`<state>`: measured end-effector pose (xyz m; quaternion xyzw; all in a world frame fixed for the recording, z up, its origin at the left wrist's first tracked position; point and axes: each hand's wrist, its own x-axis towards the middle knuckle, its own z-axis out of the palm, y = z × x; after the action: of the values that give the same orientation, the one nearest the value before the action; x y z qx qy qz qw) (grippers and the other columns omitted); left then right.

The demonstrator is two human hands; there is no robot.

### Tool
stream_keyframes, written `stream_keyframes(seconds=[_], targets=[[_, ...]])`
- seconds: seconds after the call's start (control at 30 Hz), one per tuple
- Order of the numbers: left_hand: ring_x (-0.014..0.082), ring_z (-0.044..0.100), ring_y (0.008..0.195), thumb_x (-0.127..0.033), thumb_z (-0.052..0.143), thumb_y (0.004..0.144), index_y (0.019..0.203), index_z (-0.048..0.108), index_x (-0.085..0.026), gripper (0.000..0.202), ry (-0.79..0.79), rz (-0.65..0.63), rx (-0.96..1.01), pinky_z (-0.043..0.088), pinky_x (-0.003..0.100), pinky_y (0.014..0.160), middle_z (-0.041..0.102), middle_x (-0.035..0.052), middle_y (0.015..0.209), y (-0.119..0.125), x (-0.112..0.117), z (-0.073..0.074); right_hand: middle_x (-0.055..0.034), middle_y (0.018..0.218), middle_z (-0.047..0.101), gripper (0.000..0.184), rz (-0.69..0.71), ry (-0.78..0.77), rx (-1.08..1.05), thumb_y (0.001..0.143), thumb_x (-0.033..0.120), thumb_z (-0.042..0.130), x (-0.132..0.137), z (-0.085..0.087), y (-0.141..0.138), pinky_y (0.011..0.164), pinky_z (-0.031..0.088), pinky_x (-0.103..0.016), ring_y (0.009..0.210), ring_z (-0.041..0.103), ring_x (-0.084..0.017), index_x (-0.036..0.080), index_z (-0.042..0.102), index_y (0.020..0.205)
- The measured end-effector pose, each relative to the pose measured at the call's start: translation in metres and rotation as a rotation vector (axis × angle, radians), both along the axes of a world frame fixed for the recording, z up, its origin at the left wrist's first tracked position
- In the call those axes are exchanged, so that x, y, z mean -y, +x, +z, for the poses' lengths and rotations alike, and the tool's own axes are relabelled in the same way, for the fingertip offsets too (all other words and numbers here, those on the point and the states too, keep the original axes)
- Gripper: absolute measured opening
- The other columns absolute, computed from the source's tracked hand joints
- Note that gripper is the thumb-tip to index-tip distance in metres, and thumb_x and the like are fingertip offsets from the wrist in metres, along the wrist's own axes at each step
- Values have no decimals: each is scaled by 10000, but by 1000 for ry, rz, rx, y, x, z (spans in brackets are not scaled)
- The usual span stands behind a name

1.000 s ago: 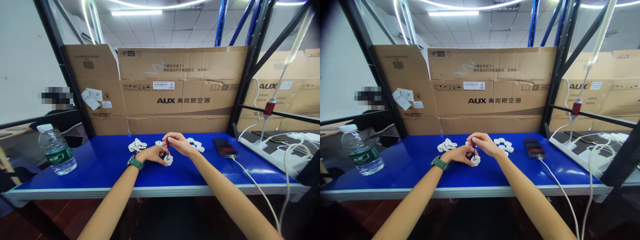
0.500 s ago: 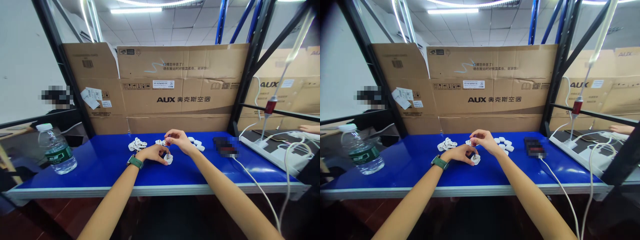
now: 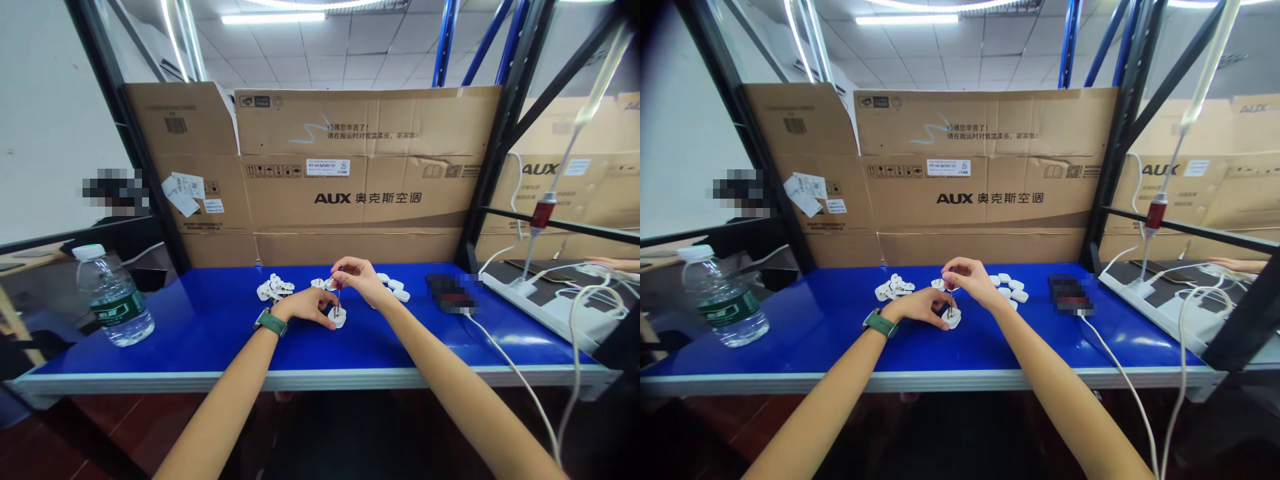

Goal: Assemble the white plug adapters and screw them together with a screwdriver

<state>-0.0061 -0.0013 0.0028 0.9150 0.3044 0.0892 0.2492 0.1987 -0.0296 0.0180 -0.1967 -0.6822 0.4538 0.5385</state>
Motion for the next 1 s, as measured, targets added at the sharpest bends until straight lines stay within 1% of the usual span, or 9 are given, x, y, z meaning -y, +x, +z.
stream_keyframes(seconds=[0.3,0.6,0.8,1.0], targets=[[129,438,665,-526,852,660,1097,739,-241,534,15,-2,-12,315,249,612,468,-36,711,0,0,0,-21,716,679,218,26,25,10,814,356,787,1,0,0,684,519,-301,665,623,-154,174,699,896],[124,415,646,-537,849,657,1105,731,-227,558,-2,-1,-4,304,248,604,449,-41,693,0,1,1,-18,708,672,221,3,35,9,804,362,788,2,2,0,673,520,-305,663,620,-159,177,695,882],[126,435,670,-534,853,656,1094,742,-233,543,7,-2,-10,320,247,621,476,-36,716,1,2,3,-15,714,671,199,22,41,25,806,340,787,2,1,0,684,518,-299,674,617,-155,178,699,880],[128,437,666,-532,850,660,1122,733,-228,565,-13,4,-12,324,246,621,463,-40,706,0,2,2,-15,761,676,208,-12,56,58,781,331,804,1,1,0,673,526,-292,687,624,-153,179,693,867]])
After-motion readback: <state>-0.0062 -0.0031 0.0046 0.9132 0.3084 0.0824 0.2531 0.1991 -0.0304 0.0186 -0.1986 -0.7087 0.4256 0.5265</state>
